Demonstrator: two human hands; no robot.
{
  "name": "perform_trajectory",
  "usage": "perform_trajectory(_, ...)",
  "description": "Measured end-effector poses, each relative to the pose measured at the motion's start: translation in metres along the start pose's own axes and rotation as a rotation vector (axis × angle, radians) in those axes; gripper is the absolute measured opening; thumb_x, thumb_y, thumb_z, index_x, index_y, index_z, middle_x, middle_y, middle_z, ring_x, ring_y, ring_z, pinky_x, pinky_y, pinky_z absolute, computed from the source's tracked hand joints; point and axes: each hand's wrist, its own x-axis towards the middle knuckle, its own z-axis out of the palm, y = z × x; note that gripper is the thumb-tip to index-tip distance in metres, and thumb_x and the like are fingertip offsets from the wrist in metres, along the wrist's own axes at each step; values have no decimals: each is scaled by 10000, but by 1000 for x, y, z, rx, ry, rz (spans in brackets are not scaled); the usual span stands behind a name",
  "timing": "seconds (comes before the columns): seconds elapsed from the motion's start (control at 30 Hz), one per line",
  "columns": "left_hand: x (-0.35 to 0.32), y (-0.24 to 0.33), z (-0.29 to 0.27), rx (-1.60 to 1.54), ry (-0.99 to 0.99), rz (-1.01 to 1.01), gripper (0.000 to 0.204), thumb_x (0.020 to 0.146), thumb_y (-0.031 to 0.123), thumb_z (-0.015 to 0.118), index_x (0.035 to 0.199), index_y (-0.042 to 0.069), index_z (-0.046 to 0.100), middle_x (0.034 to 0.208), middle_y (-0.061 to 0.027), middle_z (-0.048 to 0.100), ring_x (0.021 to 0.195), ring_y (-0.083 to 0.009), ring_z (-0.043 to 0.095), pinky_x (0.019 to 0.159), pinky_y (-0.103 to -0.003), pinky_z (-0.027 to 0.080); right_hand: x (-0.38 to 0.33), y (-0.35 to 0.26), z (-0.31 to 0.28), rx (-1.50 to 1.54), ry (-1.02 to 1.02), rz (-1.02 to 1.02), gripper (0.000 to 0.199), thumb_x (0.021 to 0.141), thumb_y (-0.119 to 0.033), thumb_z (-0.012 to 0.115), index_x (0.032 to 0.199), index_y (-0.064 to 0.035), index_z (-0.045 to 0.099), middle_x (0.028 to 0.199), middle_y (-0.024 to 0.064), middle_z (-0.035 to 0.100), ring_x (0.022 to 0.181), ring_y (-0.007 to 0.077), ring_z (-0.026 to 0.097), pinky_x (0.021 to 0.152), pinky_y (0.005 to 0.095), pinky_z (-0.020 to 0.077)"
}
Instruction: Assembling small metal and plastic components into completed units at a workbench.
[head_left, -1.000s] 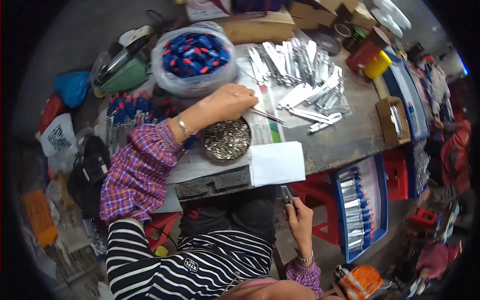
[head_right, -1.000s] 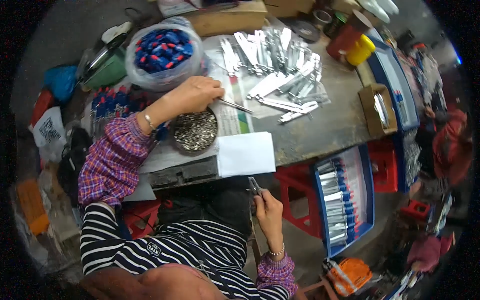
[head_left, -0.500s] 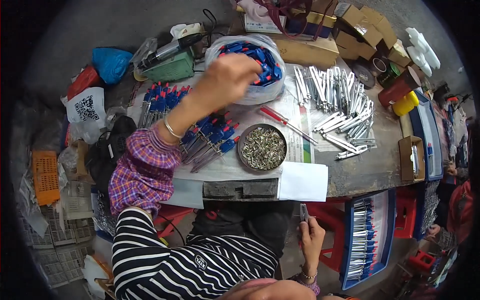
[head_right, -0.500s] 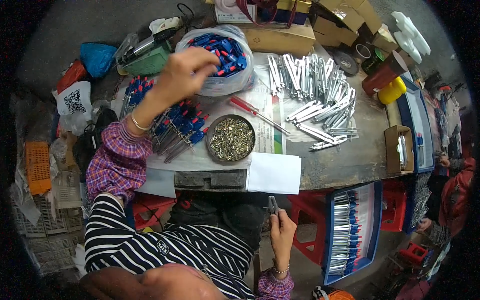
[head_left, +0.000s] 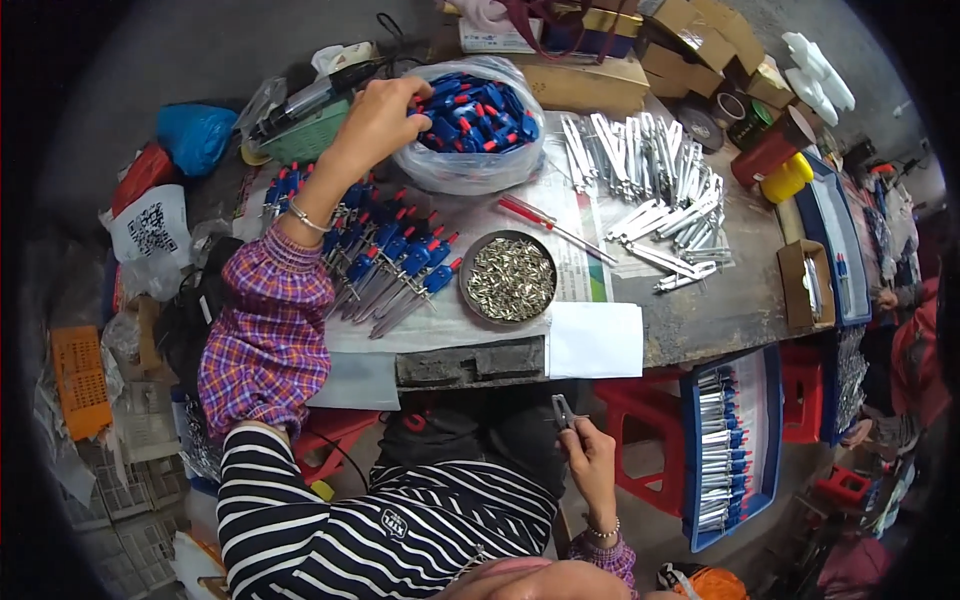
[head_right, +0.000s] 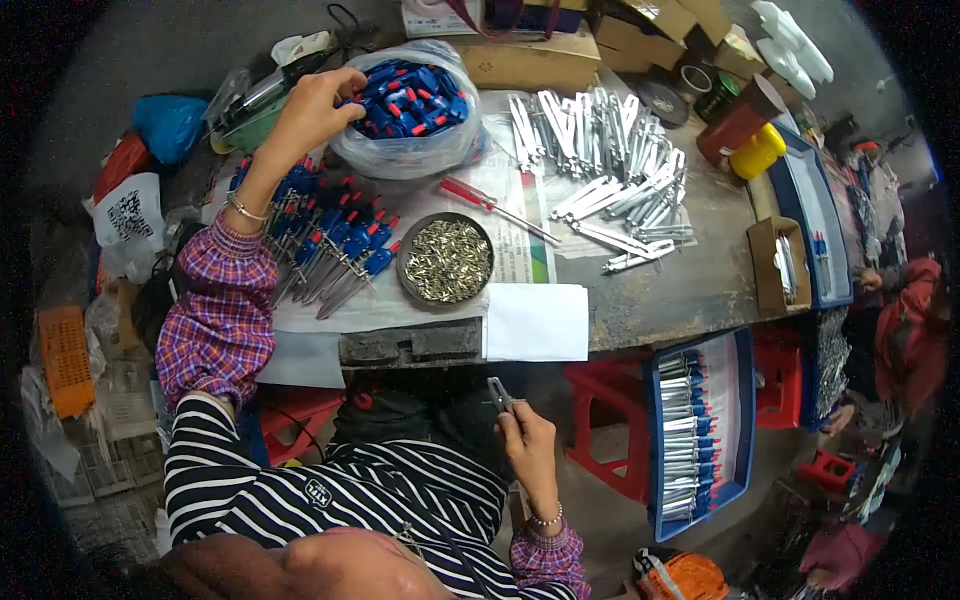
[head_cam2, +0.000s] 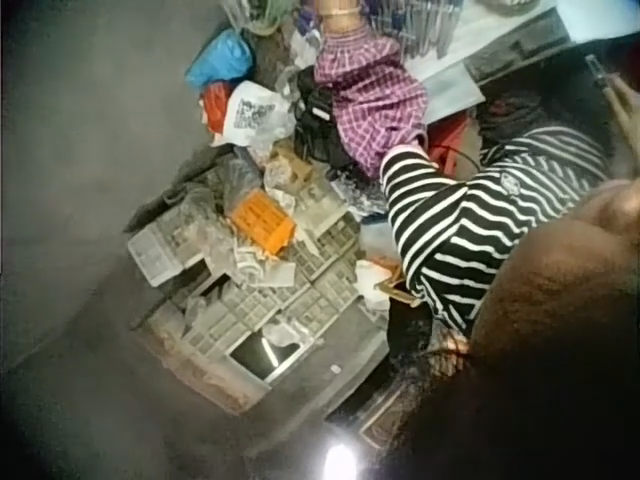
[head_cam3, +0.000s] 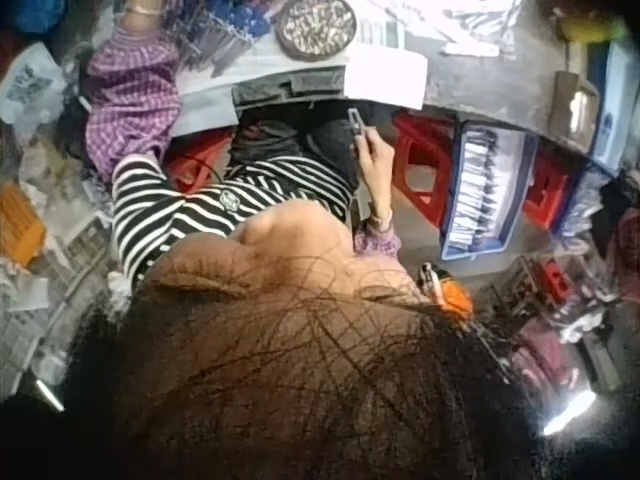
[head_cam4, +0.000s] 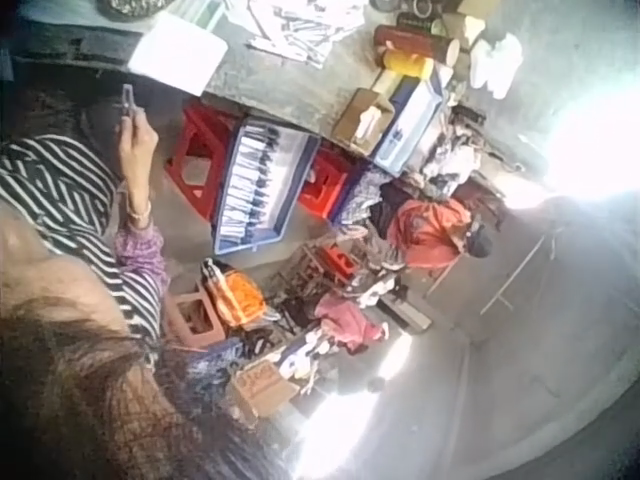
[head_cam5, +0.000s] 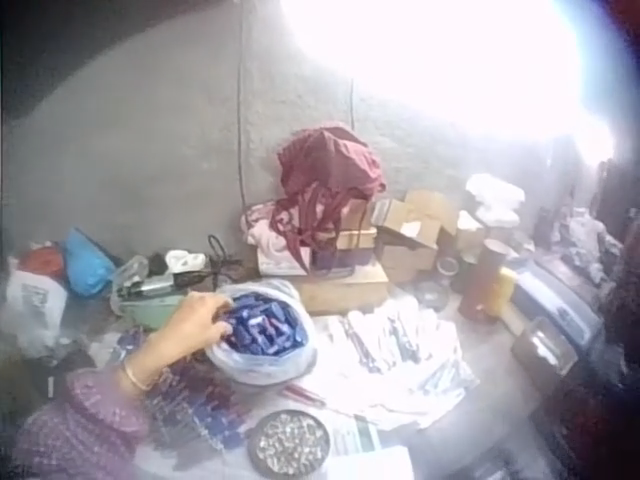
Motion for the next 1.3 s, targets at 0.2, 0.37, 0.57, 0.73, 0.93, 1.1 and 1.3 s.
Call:
perform_trajectory(0.2,-8,-5,7,-145,53,88,381,694,77,634,1073,39,618,889,-150,662,802,-247,653,740,-330,497,1,2,3,20,10,-14,100,862,-74,548,825,18,561,605,62,577,537,88,532,500,236,402)
perform_trajectory(0.37,-15,3,-7,-292,83,67,391,730,-42,587,1112,40,599,1020,-122,639,870,-211,636,778,-304,488,5,0,5,21,-43,-50,92,865,-84,533,831,0,541,636,115,587,564,212,591,532,300,438)
perform_trajectory(0.57,-26,28,-5,-808,-110,4,344,824,-22,521,1160,7,586,937,-5,601,796,-65,517,731,-187,391,5,4,7,157,-42,-16,147,888,-105,523,791,4,544,625,52,581,540,97,532,507,247,417)
perform_trajectory(0.73,-65,67,6,-1166,-411,-66,128,770,-48,555,878,12,588,943,-66,604,768,-78,542,649,-202,417,10,4,9,339,-112,4,180,923,-151,499,835,-1,547,651,6,569,554,65,512,516,217,429)
perform_trajectory(0.93,-88,105,31,-1240,-683,-75,145,672,-92,608,796,-18,596,957,-118,617,835,-139,590,725,-224,464,6,-3,12,425,-142,22,177,922,-148,502,827,-5,546,663,8,568,555,62,500,511,214,425)
perform_trajectory(1.1,-101,132,41,-1300,-815,-246,140,706,-71,623,831,-16,594,917,-114,644,733,-104,590,647,-200,468,4,1,15,483,-209,33,175,926,-147,503,832,-9,555,665,-4,566,544,44,482,505,194,407)
perform_trajectory(1.3,-112,142,63,-1300,-936,-266,134,792,53,662,885,7,576,847,-63,648,669,-67,579,594,-195,475,1,-3,15,567,-122,46,187,913,-140,504,793,-5,553,608,3,544,499,54,473,475,203,394)
